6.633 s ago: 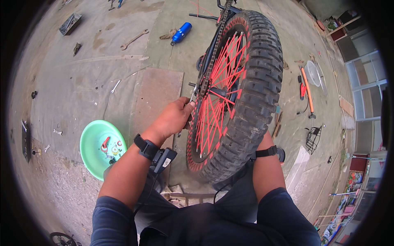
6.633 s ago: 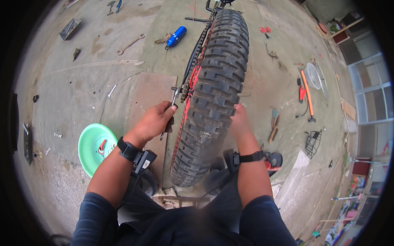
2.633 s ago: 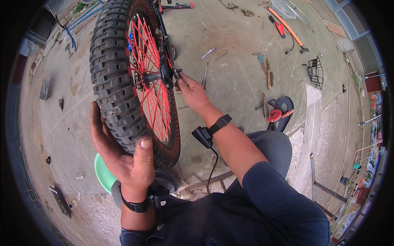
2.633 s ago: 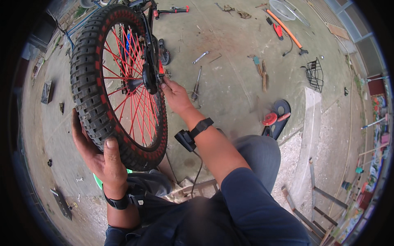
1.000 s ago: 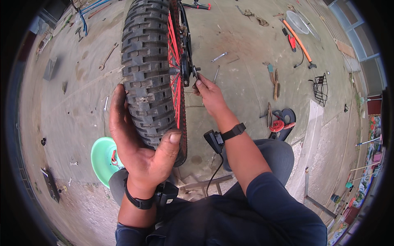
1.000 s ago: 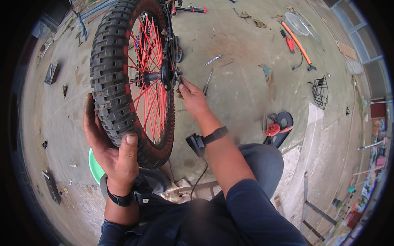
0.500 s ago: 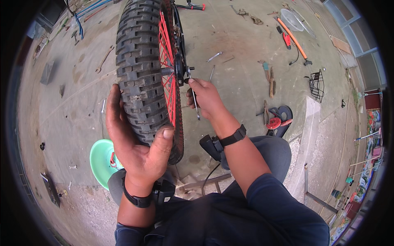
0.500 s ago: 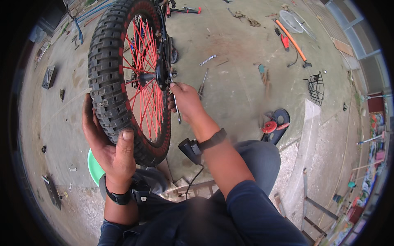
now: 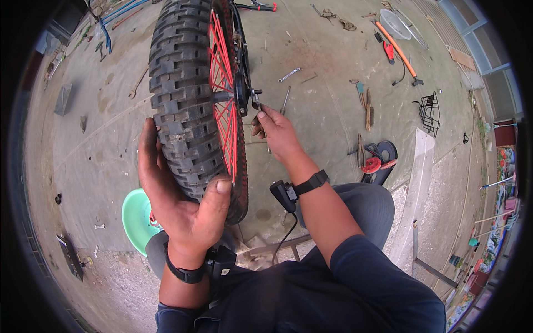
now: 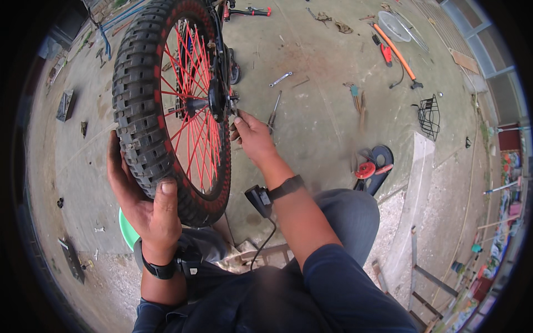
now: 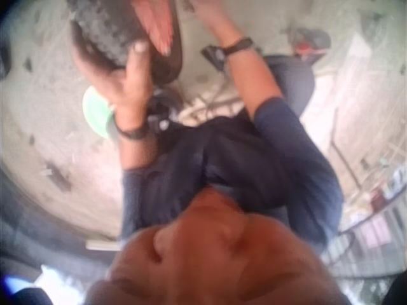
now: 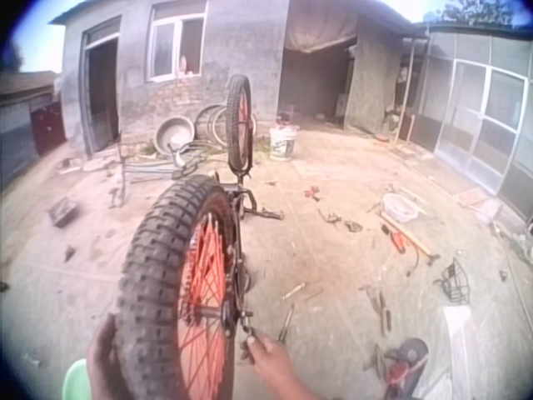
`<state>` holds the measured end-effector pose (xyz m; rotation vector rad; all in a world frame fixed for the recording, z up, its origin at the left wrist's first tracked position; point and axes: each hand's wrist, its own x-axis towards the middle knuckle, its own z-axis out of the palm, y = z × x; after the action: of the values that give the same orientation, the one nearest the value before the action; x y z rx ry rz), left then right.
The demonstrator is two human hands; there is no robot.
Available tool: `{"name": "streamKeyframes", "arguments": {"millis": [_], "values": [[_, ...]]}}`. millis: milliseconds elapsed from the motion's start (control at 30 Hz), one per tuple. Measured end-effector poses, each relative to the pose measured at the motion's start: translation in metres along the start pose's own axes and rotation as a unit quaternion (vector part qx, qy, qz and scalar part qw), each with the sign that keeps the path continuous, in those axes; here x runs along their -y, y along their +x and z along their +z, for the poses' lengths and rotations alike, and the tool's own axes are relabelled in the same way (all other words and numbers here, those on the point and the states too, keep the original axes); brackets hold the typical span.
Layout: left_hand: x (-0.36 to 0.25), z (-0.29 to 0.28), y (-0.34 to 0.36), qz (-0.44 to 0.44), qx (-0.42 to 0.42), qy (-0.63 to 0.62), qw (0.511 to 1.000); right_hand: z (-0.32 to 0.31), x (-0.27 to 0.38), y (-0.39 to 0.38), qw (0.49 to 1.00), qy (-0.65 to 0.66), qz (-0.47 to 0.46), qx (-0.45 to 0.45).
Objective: The person adjusts the rear wheel hub and axle of a bicycle using a wrench and their hands. They tighten the axle nuts, spin the wheel to check alignment, and handle a red cable near the end of the clip.
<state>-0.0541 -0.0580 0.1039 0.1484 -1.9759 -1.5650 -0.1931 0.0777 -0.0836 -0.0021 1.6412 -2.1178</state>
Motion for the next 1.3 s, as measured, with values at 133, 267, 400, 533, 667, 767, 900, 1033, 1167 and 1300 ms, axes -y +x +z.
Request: {"name": "streamKeyframes", "arguments": {"millis": [133,267,400,533,667,767,900,1033,1167,1300], "values": [[0.001,0.0,-0.001,0.005,0.002,-0.001,1.0,0.002,-0.007,0.014,0.999,-0.023,-0.042,-0.004],[0.001,-0.001,-0.001,0.002,0.002,0.003,1.0,0.0,-0.013,0.021,0.995,-0.022,-0.101,0.015],[0.001,0.0,-0.001,0.011,0.0,0.001,1.0,-0.006,-0.021,0.025,0.989,-0.078,-0.127,-0.005],[0.0,0.0,-0.001,-0.001,0.002,-0.003,1.0,-0.013,-0.026,0.036,0.971,-0.16,-0.176,-0.006],[0.0,0.0,-0.001,0.002,0.004,0.001,1.0,-0.014,-0.028,0.037,0.984,-0.11,-0.141,0.009],[0.001,0.0,-0.001,0.006,0.004,0.003,1.0,-0.009,-0.026,0.032,0.988,-0.09,-0.124,0.001],[0.002,0.0,-0.002,0.005,0.007,-0.007,1.0,0.0,-0.016,0.021,0.998,-0.031,-0.062,0.001],[0.003,-0.001,-0.002,0.016,0.004,0.001,1.0,0.01,0.006,0.007,1.0,-0.017,0.011,-0.02],[0.004,-0.002,-0.002,0.018,0.01,0.007,1.0,0.018,0.03,-0.005,0.996,-0.007,0.085,-0.037],[0.004,-0.001,-0.003,0.017,0.01,0.003,1.0,0.019,0.038,-0.009,0.995,-0.009,0.091,-0.048]]}}
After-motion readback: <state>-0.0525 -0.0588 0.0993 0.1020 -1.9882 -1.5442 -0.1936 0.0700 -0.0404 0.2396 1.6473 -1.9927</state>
